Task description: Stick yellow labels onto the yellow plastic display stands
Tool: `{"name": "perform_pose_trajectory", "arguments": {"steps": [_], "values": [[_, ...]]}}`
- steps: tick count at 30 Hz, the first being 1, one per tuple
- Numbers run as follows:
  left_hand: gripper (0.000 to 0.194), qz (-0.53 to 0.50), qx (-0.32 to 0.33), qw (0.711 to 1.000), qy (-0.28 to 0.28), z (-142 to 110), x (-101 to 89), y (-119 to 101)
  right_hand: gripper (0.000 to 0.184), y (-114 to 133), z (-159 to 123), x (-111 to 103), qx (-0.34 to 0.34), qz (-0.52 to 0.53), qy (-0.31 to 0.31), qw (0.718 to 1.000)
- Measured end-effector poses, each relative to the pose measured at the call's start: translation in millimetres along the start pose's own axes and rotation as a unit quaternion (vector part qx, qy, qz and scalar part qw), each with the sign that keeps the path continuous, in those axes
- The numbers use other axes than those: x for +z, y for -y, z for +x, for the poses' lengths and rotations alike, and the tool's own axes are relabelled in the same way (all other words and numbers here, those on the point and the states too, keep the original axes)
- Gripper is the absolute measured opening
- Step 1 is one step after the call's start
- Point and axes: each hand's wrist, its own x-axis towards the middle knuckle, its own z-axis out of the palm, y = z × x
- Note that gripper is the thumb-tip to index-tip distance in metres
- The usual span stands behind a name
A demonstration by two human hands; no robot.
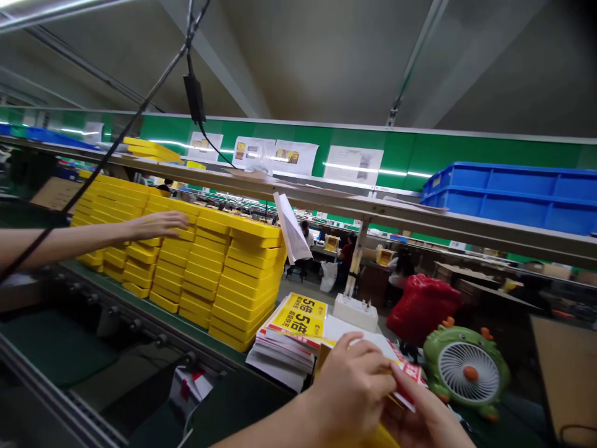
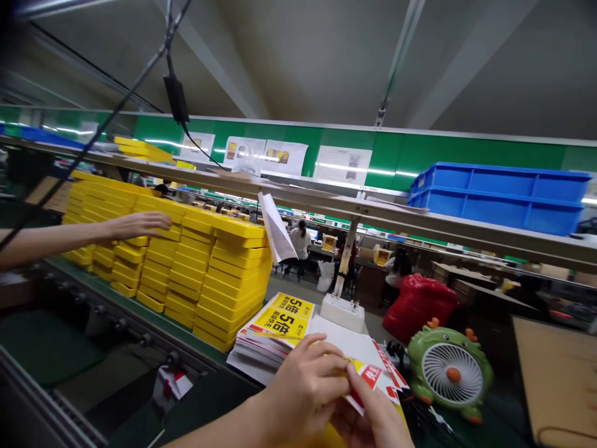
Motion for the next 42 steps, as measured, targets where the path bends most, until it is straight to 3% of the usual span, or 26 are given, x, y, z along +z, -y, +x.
{"name": "perform_pose_trajectory", "arguments": {"steps": [1, 3, 6, 9, 12, 15, 18, 21, 23, 26, 28, 30, 34, 39, 42], "values": [[0.016, -0.023, -0.002, 1.000, -0.006, -5, -4.7, -10, 0.042, -1, 7, 3, 0.023, 0.056, 0.023, 0.998], [0.012, -0.111, -0.076, 0.991, -0.022, -16, -14.6, -21, 0.046, -5, 12, 8, 0.044, 0.100, 0.067, 0.992], [0.013, -0.219, -0.226, 0.945, -0.089, -29, -23.6, -22, 0.047, -12, 9, 15, 0.033, 0.084, 0.095, 0.991], [0.022, -0.239, -0.300, 0.910, -0.155, -39, -25.3, -15, 0.049, -12, 3, 21, 0.019, 0.046, 0.090, 0.995], [0.027, -0.193, -0.259, 0.933, -0.157, -47, -28.3, -11, 0.043, -8, -1, 25, 0.038, 0.030, 0.116, 0.992], [0.029, -0.082, -0.110, 0.975, -0.175, -52, -33.7, -11, 0.035, -3, -3, 29, 0.036, 0.011, 0.135, 0.990], [0.023, 0.047, 0.003, 0.978, -0.203, -55, -35.9, -13, 0.029, -2, -1, 31, 0.011, -0.019, 0.123, 0.992], [0.021, 0.152, 0.036, 0.969, -0.194, -57, -36.6, -16, 0.030, 0, 2, 32, 0.020, -0.028, 0.110, 0.993], [0.019, 0.146, 0.013, 0.973, -0.178, -57, -39.9, -18, 0.032, 2, 4, 33, 0.041, -0.042, 0.117, 0.991], [0.022, 0.013, -0.114, 0.986, -0.118, -55, -50.2, -21, 0.037, 2, 7, 35, 0.026, -0.138, 0.135, 0.981], [0.028, -0.074, -0.227, 0.968, -0.079, -54, -56.7, -21, 0.039, -2, 10, 38, -0.021, -0.226, 0.150, 0.962], [0.033, -0.130, -0.297, 0.943, -0.077, -55, -59.5, -19, 0.039, -5, 12, 43, -0.064, -0.279, 0.168, 0.943], [0.024, -0.264, -0.319, 0.902, -0.125, -65, -53.8, -13, 0.038, -7, 18, 54, -0.047, -0.229, 0.174, 0.957], [0.023, -0.263, -0.338, 0.888, -0.169, -72, -46.9, -11, 0.041, -3, 21, 56, 0.010, -0.119, 0.160, 0.980], [0.016, -0.318, -0.343, 0.869, -0.162, -69, -49.0, -14, 0.040, -5, 18, 55, -0.006, -0.136, 0.163, 0.977]]}}
